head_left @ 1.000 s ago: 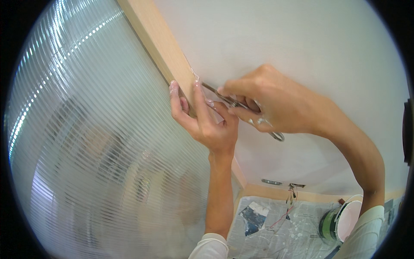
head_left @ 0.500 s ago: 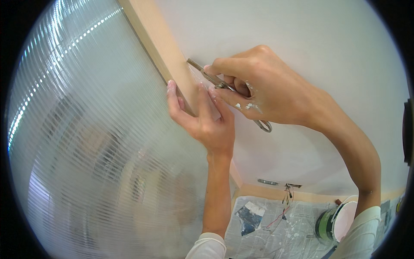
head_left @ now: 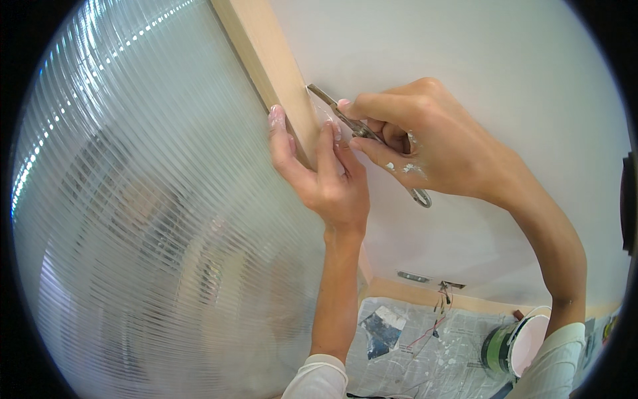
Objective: The person uses a utility knife to trim the edges of a light-colored laminate sheet applied to a wall. They carefully cut along the corner and the edge of a wooden trim piece, removing excess material to fit the surface.
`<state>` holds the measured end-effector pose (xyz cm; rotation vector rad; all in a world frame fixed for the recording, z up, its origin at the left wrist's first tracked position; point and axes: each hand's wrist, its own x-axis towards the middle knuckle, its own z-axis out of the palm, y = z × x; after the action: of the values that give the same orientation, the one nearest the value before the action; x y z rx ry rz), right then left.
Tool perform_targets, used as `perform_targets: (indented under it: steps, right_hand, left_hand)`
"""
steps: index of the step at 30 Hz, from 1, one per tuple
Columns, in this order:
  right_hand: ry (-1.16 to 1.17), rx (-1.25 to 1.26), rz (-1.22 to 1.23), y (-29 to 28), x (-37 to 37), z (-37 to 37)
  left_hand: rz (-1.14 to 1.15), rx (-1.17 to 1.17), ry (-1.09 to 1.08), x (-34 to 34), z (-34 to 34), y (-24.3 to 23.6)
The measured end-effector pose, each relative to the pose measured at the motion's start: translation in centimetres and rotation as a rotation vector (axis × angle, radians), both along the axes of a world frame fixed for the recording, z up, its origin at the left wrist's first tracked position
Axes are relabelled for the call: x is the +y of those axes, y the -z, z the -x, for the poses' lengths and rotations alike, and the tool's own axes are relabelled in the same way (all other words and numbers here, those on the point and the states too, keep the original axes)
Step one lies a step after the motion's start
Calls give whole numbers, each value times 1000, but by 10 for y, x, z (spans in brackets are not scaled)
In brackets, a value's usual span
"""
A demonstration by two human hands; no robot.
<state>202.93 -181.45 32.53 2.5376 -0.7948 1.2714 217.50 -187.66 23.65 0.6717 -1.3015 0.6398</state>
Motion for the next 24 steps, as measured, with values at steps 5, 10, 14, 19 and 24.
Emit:
perform_targets:
  steps: [5, 10, 14, 19, 24]
  right_hand:
    - [30, 20, -38, 3, -2, 5]
    - [16, 31, -81, 11, -8, 11]
    - [24, 38, -74, 17, -13, 15]
    - [-6, -4, -47, 20, -12, 17]
    - [-22, -109, 27, 17, -15, 18]
  left_hand:
    - [6, -26, 28, -6, -1, 5]
    - [20, -36, 63, -14, 1, 8]
    - [52, -37, 87, -18, 2, 10]
    - [59, -47, 81, -21, 2, 11]
    - [56, -34, 73, -19, 5, 9]
